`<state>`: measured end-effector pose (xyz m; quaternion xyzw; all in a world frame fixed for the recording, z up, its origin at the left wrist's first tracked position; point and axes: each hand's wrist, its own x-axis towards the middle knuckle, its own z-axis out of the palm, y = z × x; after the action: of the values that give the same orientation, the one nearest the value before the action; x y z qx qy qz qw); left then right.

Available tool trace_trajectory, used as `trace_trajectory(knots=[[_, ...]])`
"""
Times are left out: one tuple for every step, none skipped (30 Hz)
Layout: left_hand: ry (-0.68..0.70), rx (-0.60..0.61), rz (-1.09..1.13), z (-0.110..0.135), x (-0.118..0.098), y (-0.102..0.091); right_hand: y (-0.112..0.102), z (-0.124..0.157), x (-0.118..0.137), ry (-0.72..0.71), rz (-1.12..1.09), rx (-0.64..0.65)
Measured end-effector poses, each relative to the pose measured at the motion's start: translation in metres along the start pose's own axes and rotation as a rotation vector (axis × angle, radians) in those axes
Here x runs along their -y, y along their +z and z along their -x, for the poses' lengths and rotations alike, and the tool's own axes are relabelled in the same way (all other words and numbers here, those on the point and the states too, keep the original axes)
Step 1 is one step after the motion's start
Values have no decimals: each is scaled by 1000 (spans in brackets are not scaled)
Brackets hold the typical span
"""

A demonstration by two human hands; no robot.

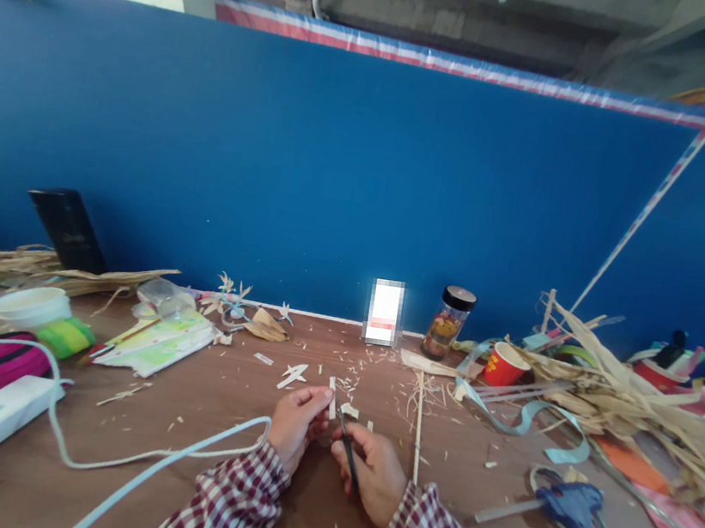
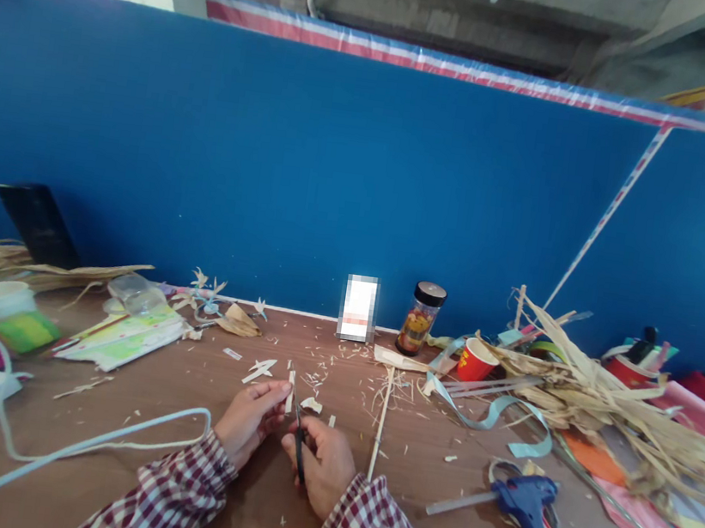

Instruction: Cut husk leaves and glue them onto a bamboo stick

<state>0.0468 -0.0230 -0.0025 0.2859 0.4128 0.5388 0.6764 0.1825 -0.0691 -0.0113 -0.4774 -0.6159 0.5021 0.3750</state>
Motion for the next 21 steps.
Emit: trace_trajectory(knots=[[-2,0,0,0,0,0,0,0,0,3,5,-2],[-3,-1,1,0,0,0,0,0,0,9,11,-3],[-5,-4,1,0,0,0,1,0,1,15,18,-6],[-6,-6,1,0,-1,0,1,1,2,21,24,-9],[-7,-10,2,0,-1,0,1,1,3,26,31,-15],[-9,-13,1,-1,-1,0,1,2,4,30,36,-19],[-10,-16,0,-1,-1,0,2,2,6,29,40,-21],[-12,-18,-1,0,-1,0,2,2,6,25,43,-23],[-14,-19,-3,0,-1,1,2,2,7,23,42,-28],[-15,-19,-6,0,-2,1,1,2,6,25,36,-35],[-15,-17,-8,0,-2,1,1,1,5,30,24,-47],[-15,-14,-11,0,-2,1,1,0,4,38,7,-64],[-13,-13,-14,0,-3,1,1,-1,2,47,-13,-82],[-11,-12,-17,0,-3,1,0,-3,-1,55,-31,-96],[-9,-11,-20,0,-3,0,0,-4,-3,60,-45,-105],[-8,-9,-24,-1,-3,0,0,-5,-4,64,-56,-110],[-7,-6,-28,-1,-3,-1,0,-5,-6,68,-63,-111],[-7,0,-31,-1,-3,-1,0,-5,-7,73,-69,-108],[-8,6,-34,-1,-3,-1,0,-5,-7,77,-74,-105],[-7,11,-35,-1,-3,-2,0,-5,-7,79,-78,-102],[-5,14,-34,-1,-3,-2,0,-5,-7,77,-82,-97]])
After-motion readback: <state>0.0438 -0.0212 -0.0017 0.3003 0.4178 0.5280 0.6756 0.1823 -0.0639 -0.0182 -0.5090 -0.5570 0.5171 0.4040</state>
